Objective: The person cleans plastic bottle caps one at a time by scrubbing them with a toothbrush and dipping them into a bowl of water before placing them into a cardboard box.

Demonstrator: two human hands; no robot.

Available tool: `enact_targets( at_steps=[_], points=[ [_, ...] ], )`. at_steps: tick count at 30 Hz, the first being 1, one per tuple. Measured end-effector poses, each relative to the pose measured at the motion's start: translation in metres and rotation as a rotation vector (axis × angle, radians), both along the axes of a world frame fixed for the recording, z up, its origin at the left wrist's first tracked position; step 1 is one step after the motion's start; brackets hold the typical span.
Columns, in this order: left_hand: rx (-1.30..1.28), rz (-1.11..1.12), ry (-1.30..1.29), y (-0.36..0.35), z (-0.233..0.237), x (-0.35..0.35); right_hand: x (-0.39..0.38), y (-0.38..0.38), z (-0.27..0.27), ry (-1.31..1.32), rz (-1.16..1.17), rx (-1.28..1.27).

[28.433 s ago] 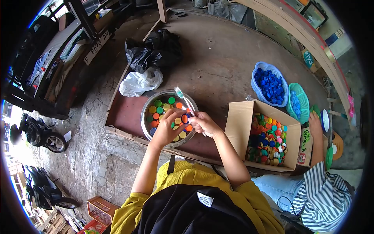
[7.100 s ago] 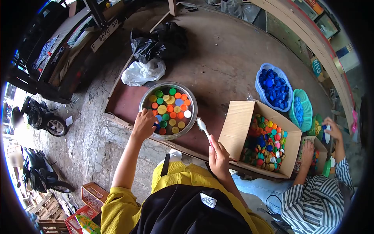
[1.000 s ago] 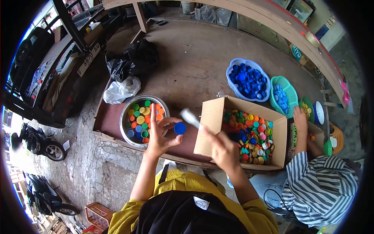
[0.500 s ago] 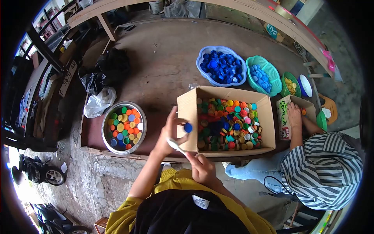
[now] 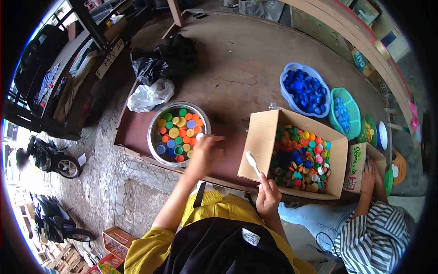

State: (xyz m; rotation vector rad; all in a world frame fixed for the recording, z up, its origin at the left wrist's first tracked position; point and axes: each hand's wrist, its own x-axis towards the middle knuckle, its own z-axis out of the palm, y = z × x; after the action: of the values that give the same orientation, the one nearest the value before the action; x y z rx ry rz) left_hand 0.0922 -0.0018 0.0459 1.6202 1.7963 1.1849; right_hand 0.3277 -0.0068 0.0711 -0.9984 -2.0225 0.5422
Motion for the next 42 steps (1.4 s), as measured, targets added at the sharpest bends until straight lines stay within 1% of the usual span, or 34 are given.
enact_targets(
  at_steps=[1,3,5,6,9,10,13,18,23,26,29,32,35,36,37,39,40,42],
  points=[
    [-0.021,0.104,0.103,-0.012,-0.007,-0.027,-0.006,0.001,0.000,-0.007,0.018,-0.009],
    [-0.215,0.193,0.380,-0.034,-0.015,-0.079,-0.016,0.004,-0.001,-0.034,0.056,-0.019],
    [-0.270,0.161,0.658,-0.052,-0.016,-0.112,-0.026,0.008,-0.001,-0.054,0.084,-0.032],
    [-0.333,0.087,0.616,-0.055,-0.018,-0.123,-0.030,0.010,0.000,-0.062,0.100,-0.042],
    [-0.422,-0.062,0.623,-0.058,-0.021,-0.138,-0.045,0.014,0.002,-0.074,0.150,-0.058],
    [-0.390,-0.064,0.638,-0.057,-0.028,-0.141,-0.048,0.015,0.002,-0.077,0.163,-0.060],
    [-0.398,-0.002,0.652,-0.052,-0.027,-0.142,-0.056,0.017,0.001,-0.077,0.186,-0.059],
    [-0.445,0.001,0.744,-0.047,-0.032,-0.140,-0.061,0.016,-0.004,-0.104,0.239,-0.101],
    [-0.490,-0.027,0.829,-0.044,-0.043,-0.143,-0.063,0.016,-0.009,-0.070,0.221,-0.083],
    [-0.507,-0.002,0.733,-0.042,-0.036,-0.143,-0.061,0.017,-0.010,-0.047,0.218,-0.069],
    [-0.427,0.026,0.648,-0.043,-0.031,-0.146,-0.058,0.019,-0.012,-0.040,0.232,-0.070],
    [-0.482,0.023,0.515,-0.036,-0.015,-0.148,-0.055,0.019,-0.012,-0.038,0.246,-0.076],
    [-0.374,0.032,0.459,-0.028,-0.002,-0.148,-0.053,0.020,-0.012,-0.038,0.264,-0.081],
    [-0.349,0.027,0.364,-0.022,0.003,-0.151,-0.052,0.019,-0.012,-0.039,0.268,-0.083],
    [-0.329,0.031,0.340,-0.017,0.008,-0.152,-0.050,0.019,-0.012,-0.054,0.277,-0.093],
    [-0.290,0.038,0.293,-0.007,0.027,-0.150,-0.047,0.018,-0.010,-0.084,0.295,-0.113],
    [-0.321,0.064,0.323,-0.002,0.044,-0.148,-0.046,0.018,-0.010,-0.079,0.289,-0.108],
    [-0.160,0.102,0.277,0.004,0.068,-0.144,-0.043,0.018,-0.009,-0.067,0.277,-0.098]
  ],
)
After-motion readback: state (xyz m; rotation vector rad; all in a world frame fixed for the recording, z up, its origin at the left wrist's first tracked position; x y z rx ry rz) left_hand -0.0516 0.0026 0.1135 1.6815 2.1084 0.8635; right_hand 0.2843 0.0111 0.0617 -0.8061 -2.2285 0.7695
